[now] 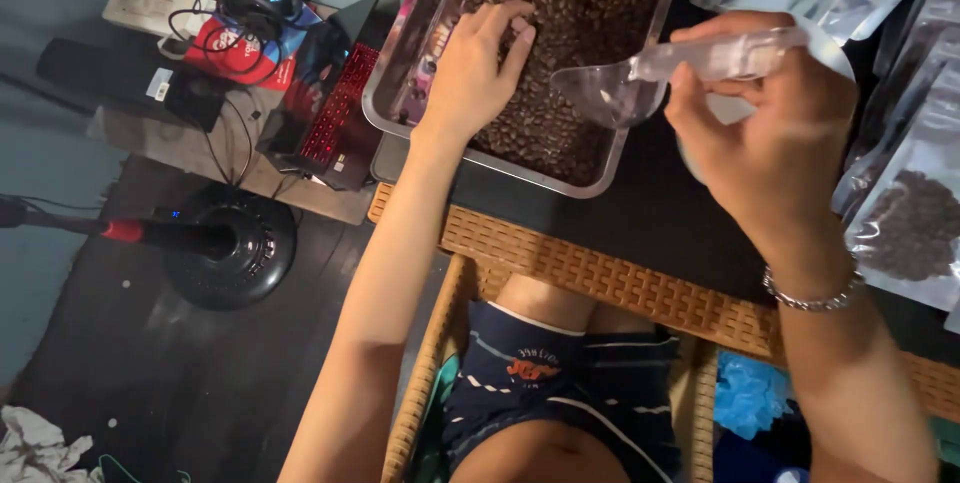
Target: Weighing roasted coffee beans on a digital scale and transferring them into individual packaging bags.
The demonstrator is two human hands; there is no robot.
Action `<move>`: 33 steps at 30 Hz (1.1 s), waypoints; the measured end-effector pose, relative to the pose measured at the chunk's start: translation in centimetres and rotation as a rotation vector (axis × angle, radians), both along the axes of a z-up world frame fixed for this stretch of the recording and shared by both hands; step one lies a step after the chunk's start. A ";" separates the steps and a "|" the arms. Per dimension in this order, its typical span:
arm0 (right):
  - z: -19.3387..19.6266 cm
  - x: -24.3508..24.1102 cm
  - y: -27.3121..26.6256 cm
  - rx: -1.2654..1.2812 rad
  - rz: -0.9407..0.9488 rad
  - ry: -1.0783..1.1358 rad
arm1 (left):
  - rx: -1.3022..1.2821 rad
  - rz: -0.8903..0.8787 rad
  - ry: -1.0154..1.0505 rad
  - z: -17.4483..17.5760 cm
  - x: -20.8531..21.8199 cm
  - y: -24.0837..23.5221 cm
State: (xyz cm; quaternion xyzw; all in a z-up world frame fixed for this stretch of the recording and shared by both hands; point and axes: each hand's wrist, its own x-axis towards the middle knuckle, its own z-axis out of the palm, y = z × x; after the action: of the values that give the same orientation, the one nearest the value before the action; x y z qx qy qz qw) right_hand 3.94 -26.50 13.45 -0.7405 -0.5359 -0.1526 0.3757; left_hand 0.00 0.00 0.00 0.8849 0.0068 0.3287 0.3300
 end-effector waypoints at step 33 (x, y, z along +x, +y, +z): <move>-12.5 2.2 6.4 -0.149 -0.217 -0.252 | -0.030 -0.004 0.048 0.0 -0.5 0.4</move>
State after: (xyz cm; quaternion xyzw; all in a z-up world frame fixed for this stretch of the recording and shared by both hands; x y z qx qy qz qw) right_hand 6.17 -20.14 0.96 -0.7947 -0.5057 -0.2436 0.2313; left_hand -0.49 0.37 0.01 0.8876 0.0179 0.3065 0.3435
